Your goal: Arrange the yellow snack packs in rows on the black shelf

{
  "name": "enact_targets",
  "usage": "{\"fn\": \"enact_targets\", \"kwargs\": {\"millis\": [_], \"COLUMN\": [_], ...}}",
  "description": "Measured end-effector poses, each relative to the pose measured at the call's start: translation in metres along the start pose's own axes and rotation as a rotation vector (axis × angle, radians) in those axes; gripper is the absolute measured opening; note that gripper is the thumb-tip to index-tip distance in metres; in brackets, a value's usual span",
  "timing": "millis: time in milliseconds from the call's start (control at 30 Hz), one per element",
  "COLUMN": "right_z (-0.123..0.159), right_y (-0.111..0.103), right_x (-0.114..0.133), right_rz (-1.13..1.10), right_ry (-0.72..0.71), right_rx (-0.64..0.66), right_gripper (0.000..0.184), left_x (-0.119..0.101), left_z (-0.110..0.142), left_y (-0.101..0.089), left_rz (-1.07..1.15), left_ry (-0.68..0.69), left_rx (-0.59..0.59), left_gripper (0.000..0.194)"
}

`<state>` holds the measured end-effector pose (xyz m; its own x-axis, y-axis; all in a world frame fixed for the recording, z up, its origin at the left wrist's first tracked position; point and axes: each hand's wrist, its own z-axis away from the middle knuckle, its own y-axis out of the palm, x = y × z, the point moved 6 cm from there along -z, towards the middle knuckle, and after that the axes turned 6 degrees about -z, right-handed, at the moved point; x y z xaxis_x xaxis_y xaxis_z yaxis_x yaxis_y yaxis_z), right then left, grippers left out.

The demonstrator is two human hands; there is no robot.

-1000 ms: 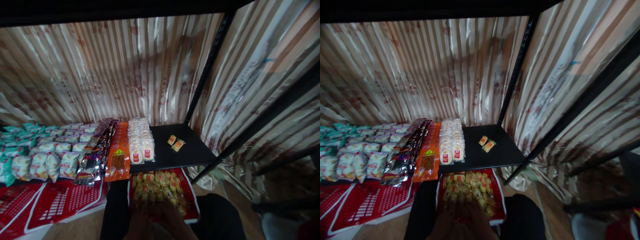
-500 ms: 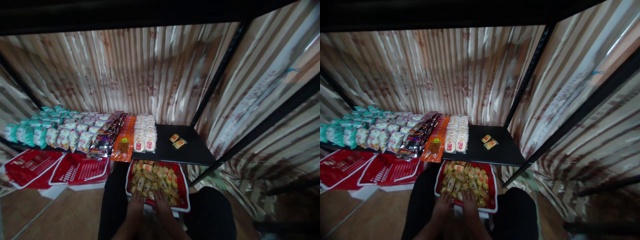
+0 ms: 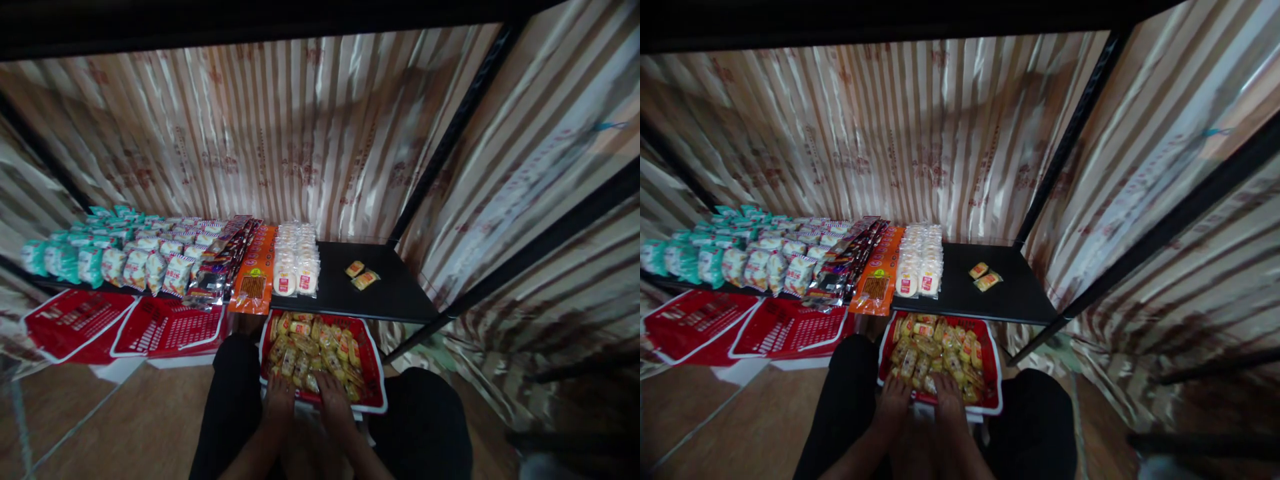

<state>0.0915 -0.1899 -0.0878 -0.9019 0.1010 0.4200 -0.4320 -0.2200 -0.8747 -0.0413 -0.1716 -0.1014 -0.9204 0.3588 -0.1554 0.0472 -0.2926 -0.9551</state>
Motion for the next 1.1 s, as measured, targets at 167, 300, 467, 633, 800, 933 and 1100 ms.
{"fn": "enact_targets", "kwargs": {"millis": [167, 300, 467, 633, 800, 933, 1100], "right_z": [0.0, -0.001, -0.006, -0.019, -0.023, -0.02, -0.015], "right_y": [-0.004, -0.002, -0.002, -0.014, -0.028, -0.04, -0.064], "right_x": [-0.003, -0.005, -0.006, -0.02, -0.031, -0.021, -0.005], "right_rz": [0.036, 0.003, -0.08, -0.228, -0.429, -1.158, -1.505], "right_ry": [0.016, -0.02, -0.045, 0.08, 0.189, 0.241, 0.291], "right_rx": [0.02, 0.016, 0.053, 0.079, 0.028, 0.039, 0.055], "right_gripper": [0.069, 0.067, 0.054, 0.041, 0.033, 0.034, 0.038], "left_x": [-0.014, -0.027, -0.033, -0.032, -0.026, -0.022, -0.031], "left_z": [-0.002, -0.001, 0.002, 0.001, -0.008, -0.023, -0.035], "left_y": [-0.003, -0.011, -0.019, -0.033, -0.047, -0.061, -0.085], "left_rz": [-0.001, 0.045, 0.088, 0.192, 0.509, 0.8, 1.178], "left_ry": [-0.052, -0.037, 0.021, 0.028, -0.017, -0.133, -0.156], "left_rx": [-0.008, 0.04, 0.11, 0.03, -0.095, -0.068, -0.067], "left_gripper": [0.032, 0.038, 0.038, 0.033, 0.037, 0.046, 0.056]}}
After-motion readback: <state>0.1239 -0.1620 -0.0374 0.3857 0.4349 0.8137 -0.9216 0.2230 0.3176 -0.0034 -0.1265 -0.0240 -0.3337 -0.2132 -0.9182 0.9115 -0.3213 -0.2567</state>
